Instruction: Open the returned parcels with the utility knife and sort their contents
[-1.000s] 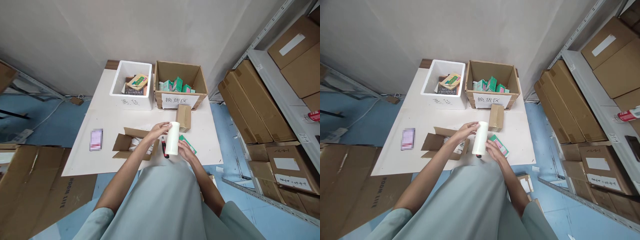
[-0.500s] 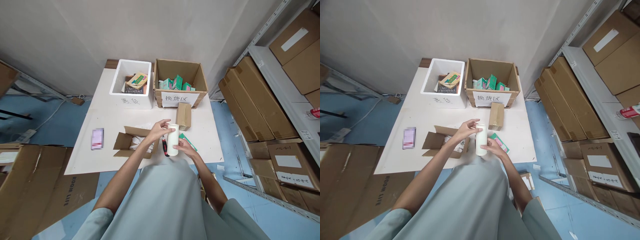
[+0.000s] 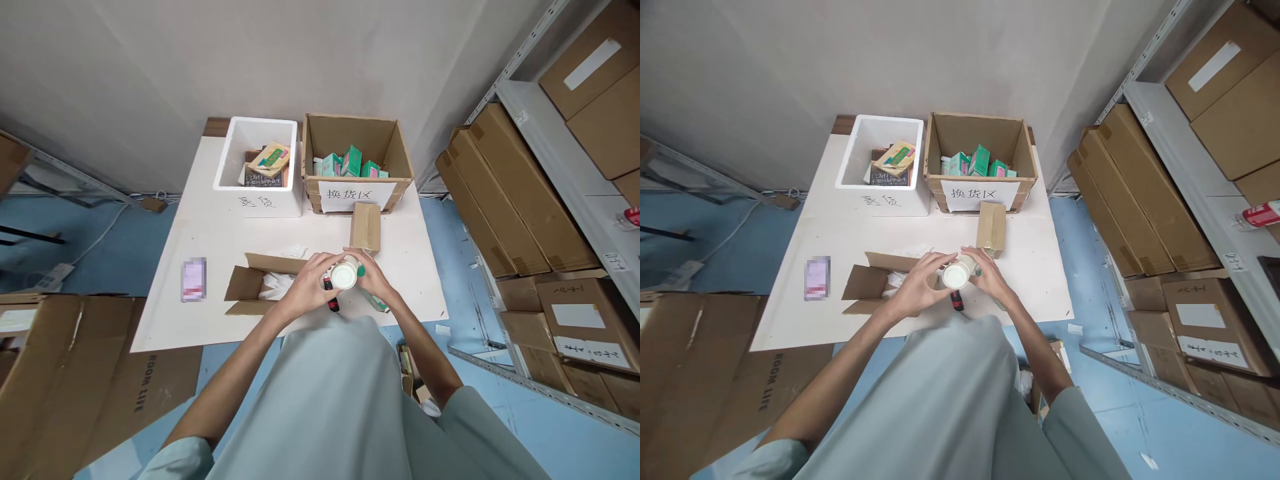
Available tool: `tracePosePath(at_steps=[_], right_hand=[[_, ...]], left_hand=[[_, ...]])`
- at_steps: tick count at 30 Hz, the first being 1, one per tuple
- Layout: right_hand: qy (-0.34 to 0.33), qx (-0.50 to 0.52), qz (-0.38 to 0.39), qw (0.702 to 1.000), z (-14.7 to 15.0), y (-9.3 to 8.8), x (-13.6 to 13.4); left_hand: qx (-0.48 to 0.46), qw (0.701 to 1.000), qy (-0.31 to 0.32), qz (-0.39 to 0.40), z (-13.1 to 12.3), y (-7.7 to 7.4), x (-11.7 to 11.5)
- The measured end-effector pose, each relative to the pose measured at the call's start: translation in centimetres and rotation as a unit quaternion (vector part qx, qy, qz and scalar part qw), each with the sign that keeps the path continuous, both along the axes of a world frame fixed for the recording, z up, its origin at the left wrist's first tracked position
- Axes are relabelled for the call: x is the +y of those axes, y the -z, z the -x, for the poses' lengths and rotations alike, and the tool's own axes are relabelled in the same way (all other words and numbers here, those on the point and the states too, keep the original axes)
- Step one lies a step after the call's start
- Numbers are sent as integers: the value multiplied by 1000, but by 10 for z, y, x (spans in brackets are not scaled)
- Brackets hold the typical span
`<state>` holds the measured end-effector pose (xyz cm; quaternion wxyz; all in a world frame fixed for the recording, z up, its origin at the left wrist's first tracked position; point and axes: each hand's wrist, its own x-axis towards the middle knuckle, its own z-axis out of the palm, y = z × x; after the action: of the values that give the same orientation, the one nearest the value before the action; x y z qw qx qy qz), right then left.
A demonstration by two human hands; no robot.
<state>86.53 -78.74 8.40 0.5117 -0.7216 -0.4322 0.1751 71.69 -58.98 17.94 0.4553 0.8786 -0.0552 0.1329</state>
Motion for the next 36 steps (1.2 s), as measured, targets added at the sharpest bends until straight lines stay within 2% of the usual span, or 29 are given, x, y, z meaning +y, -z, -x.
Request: tracePosePath(at_steps=[4,7,10,13,16,19,22,24,27,30,33,34,36], right_hand=[[-8,-25,10,1000,1,7,2],[-8,9,-2,1000,8,6,3],[-20,107,-14,994,17,0,3],[-44,243,-20,969,26,-9,1],[-74,361,-30,929,34,-18,-2],[-85,471,-35,878,43,-26,-3],[-51,554,-45,830,54,-34,0],[-16,571,-56,819,59,-35,5],[25,550,-55,833,59,-28,7],[54,461,-6,886,47,-6,-6],[119,264,139,947,30,29,-31],[156,187,210,947,26,42,-41],[206,67,342,914,22,67,-59]], left_hand=[[-9,1000,-8,-29,10,9,-4],[2,1000,-17,-13,12,12,-4],[32,998,-36,35,8,9,-3],[64,986,-70,140,-4,5,1],[101,957,-94,257,-21,4,8],[165,923,-92,336,-39,11,14],[228,869,-91,429,-53,24,14],[265,832,-87,480,-58,34,13],[297,802,-84,512,-61,47,12],[296,797,-127,511,-57,54,18],[271,813,-197,477,-49,57,31],[258,821,-214,462,-46,57,36],[231,834,-239,440,-40,58,43]])
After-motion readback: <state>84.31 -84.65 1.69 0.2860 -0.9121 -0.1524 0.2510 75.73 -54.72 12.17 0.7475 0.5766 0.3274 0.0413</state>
